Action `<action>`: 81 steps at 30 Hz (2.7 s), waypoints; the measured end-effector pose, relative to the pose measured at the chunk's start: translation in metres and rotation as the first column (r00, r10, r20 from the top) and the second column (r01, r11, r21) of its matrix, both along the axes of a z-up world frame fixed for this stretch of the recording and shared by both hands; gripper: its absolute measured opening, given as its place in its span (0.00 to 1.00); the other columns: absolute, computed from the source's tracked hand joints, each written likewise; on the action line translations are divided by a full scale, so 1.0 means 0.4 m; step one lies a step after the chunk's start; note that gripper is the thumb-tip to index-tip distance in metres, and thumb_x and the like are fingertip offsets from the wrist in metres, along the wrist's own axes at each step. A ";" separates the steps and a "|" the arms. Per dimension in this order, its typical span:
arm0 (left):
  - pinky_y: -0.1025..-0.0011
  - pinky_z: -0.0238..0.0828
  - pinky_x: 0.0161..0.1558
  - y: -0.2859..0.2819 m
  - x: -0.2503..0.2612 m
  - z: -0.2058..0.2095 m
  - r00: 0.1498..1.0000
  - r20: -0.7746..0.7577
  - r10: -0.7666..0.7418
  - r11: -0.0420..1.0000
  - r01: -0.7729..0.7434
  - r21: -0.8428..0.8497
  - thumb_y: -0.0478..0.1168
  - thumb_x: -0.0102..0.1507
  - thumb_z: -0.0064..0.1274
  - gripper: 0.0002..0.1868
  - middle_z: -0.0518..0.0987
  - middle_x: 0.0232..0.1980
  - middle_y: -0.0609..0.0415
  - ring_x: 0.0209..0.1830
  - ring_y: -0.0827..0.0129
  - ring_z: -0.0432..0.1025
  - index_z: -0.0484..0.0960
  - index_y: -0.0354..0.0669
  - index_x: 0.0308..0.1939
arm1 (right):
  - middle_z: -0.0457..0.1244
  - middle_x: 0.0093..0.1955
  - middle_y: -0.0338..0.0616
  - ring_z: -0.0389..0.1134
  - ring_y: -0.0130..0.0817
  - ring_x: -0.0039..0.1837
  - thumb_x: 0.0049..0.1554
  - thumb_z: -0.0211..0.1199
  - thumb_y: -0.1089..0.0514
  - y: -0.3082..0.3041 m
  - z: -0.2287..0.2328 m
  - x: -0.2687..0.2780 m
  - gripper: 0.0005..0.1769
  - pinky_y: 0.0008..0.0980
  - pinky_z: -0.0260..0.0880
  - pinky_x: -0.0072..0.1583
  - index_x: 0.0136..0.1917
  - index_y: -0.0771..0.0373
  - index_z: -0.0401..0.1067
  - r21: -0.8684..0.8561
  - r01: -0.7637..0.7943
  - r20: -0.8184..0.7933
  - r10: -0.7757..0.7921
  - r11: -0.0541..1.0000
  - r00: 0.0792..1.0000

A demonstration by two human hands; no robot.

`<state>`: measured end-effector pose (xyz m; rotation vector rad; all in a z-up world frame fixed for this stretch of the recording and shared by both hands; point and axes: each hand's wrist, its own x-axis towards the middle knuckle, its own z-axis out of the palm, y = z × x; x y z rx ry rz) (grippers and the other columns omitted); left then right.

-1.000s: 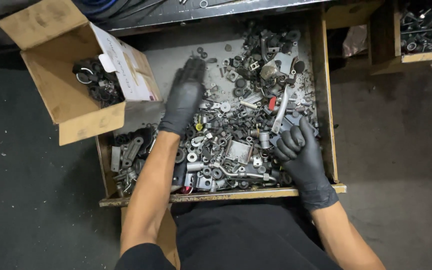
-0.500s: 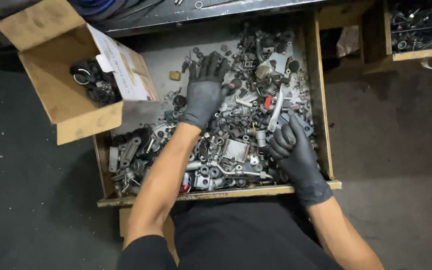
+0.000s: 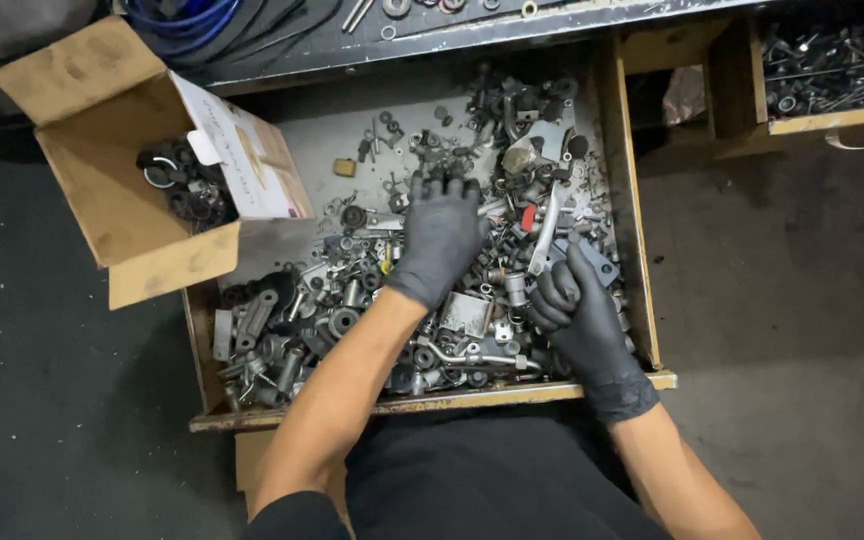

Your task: The person sorts through a drawer filled with various metal hardware and parts, picking up items to inspect them and placing selected pieces into a cardboard box. The person handles the parts by hand, moving them around within the drawer and transferring them to the box.

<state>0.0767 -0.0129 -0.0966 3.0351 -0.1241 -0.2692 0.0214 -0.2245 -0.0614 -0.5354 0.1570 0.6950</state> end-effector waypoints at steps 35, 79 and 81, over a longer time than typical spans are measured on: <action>0.64 0.76 0.41 0.257 0.128 0.030 0.794 0.432 0.429 0.795 -0.105 -0.597 0.42 0.62 0.64 0.03 0.83 0.34 0.52 0.37 0.55 0.78 0.87 0.52 0.39 | 0.58 0.43 0.47 0.62 0.35 0.42 0.70 0.46 0.38 0.000 -0.015 -0.003 0.26 0.30 0.62 0.45 0.56 0.65 0.66 -0.126 0.120 -0.075 -0.130 0.985 0.989; 0.66 0.77 0.48 -0.049 -0.211 0.302 0.915 -0.364 0.174 -0.244 -0.318 -0.916 0.38 0.70 0.50 0.12 0.86 0.46 0.38 0.39 0.64 0.80 0.77 0.35 0.54 | 0.55 0.22 0.37 0.55 0.23 0.25 0.70 0.52 0.34 -0.313 0.029 0.339 0.35 0.22 0.54 0.33 0.27 0.53 0.67 -0.669 0.727 0.695 -0.218 0.152 0.685; 0.65 0.80 0.46 -0.033 -0.206 0.268 0.923 -0.354 0.149 -0.388 -0.275 -0.880 0.41 0.69 0.51 0.15 0.84 0.50 0.38 0.40 0.62 0.81 0.75 0.37 0.55 | 0.51 0.35 0.32 0.51 0.25 0.41 0.72 0.52 0.40 -0.396 0.001 0.489 0.24 0.36 0.52 0.45 0.37 0.49 0.59 -0.454 0.889 0.891 -0.006 -0.057 0.455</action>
